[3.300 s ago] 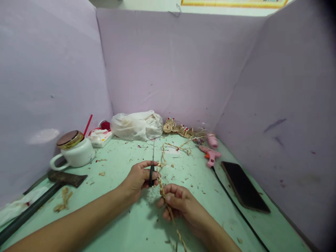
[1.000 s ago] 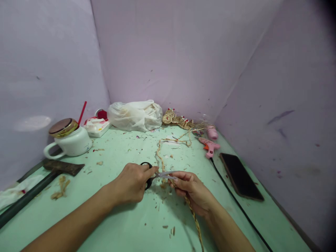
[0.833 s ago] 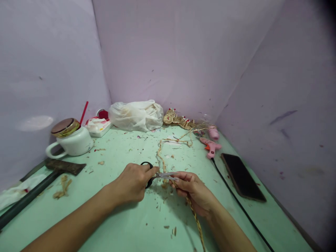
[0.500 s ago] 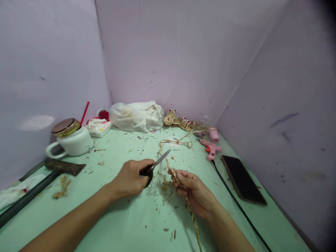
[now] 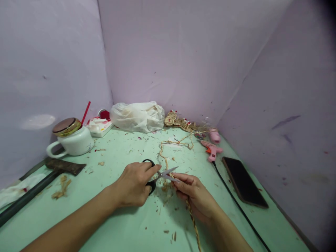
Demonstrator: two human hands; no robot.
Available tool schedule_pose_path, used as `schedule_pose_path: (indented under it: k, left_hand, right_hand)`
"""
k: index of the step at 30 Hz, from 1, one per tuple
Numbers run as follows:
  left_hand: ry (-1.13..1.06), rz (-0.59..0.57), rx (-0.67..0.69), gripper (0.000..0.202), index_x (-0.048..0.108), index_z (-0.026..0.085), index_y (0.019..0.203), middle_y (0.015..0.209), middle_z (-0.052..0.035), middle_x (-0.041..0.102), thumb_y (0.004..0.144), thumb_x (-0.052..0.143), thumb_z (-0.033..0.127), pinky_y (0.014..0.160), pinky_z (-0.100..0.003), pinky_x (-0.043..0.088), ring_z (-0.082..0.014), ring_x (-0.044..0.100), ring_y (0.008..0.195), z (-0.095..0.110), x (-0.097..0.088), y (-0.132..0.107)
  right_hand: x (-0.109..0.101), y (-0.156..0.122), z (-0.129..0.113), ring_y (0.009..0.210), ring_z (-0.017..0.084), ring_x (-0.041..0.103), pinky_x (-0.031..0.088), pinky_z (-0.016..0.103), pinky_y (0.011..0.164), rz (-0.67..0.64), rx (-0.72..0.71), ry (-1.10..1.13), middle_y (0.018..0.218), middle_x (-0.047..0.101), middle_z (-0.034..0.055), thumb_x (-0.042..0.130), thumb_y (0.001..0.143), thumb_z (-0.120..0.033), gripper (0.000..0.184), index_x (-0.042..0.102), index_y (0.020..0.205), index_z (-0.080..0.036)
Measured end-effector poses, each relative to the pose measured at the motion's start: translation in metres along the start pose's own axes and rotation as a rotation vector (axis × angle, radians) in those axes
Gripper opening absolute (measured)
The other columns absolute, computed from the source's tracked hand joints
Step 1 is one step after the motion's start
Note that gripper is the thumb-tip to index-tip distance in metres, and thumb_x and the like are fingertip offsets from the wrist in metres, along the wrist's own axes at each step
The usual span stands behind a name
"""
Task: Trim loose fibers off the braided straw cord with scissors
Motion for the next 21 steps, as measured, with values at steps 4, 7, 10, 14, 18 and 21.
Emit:
schedule_pose_path:
  k: [4,7,10,14,18,21]
  left_hand:
    - [0.011,-0.025,0.008,0.061,0.033,0.02,0.124,0.097,-0.0076,0.053,0.064,0.045,0.018,0.068,-0.036,0.041,-0.0222,0.052,0.081,0.0,-0.0014,-0.0004]
    - [0.003,-0.065,0.017,0.06,0.034,0.021,0.123,0.096,-0.0074,0.053,0.064,0.046,0.018,0.068,-0.036,0.042,-0.0223,0.052,0.08,0.0003,-0.004,-0.0005]
    - [0.002,-0.088,0.029,0.059,0.034,0.021,0.122,0.095,-0.0071,0.053,0.064,0.046,0.018,0.069,-0.037,0.042,-0.0222,0.052,0.08,0.0011,-0.0071,0.0001]
    - [0.013,-0.105,0.043,0.059,0.034,0.022,0.122,0.094,-0.0067,0.053,0.065,0.045,0.017,0.069,-0.037,0.042,-0.0218,0.052,0.078,0.0023,-0.0062,0.001]
    - [0.026,-0.107,0.047,0.059,0.034,0.021,0.121,0.092,-0.0064,0.053,0.064,0.045,0.016,0.066,-0.036,0.042,-0.0219,0.052,0.076,0.0018,-0.0026,0.0005]
    - [0.044,-0.117,0.055,0.057,0.034,0.022,0.12,0.091,-0.006,0.054,0.065,0.043,0.013,0.064,-0.034,0.042,-0.0211,0.053,0.074,0.0011,-0.0012,-0.0003]
  right_hand:
    - [0.0008,0.0004,0.0015,0.049,0.006,0.021,0.012,0.023,0.045,-0.034,-0.003,-0.038,0.055,0.035,-0.0039,0.064,0.067,-0.027,0.022,0.069,0.084,-0.014]
    - [-0.0004,0.0007,0.0024,0.051,0.008,0.024,0.015,0.023,0.047,-0.066,-0.026,-0.068,0.056,0.036,-0.0034,0.062,0.069,-0.026,0.022,0.068,0.087,-0.015]
    - [0.0002,0.0004,0.002,0.052,0.008,0.025,0.015,0.023,0.048,-0.096,-0.02,-0.088,0.057,0.037,-0.0028,0.061,0.068,-0.024,0.021,0.068,0.085,-0.015]
    - [0.0039,-0.0003,-0.0001,0.051,0.007,0.023,0.012,0.024,0.046,-0.101,0.011,-0.085,0.057,0.038,-0.0024,0.06,0.068,-0.023,0.013,0.067,0.073,-0.013]
    - [0.0056,-0.0006,0.0009,0.05,0.007,0.024,0.012,0.024,0.046,-0.087,0.035,-0.048,0.057,0.04,-0.0019,0.061,0.067,-0.024,0.014,0.067,0.072,-0.012]
    - [0.0054,-0.0005,0.0028,0.05,0.006,0.024,0.011,0.023,0.045,-0.076,0.046,-0.032,0.057,0.042,-0.0019,0.063,0.066,-0.024,0.018,0.068,0.079,-0.013]
Point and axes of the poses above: each hand's wrist, its own y-axis towards the middle knuckle, its own x-axis out of the palm, z = x × y, the point moved 4 cm from there along y, towards the middle knuckle
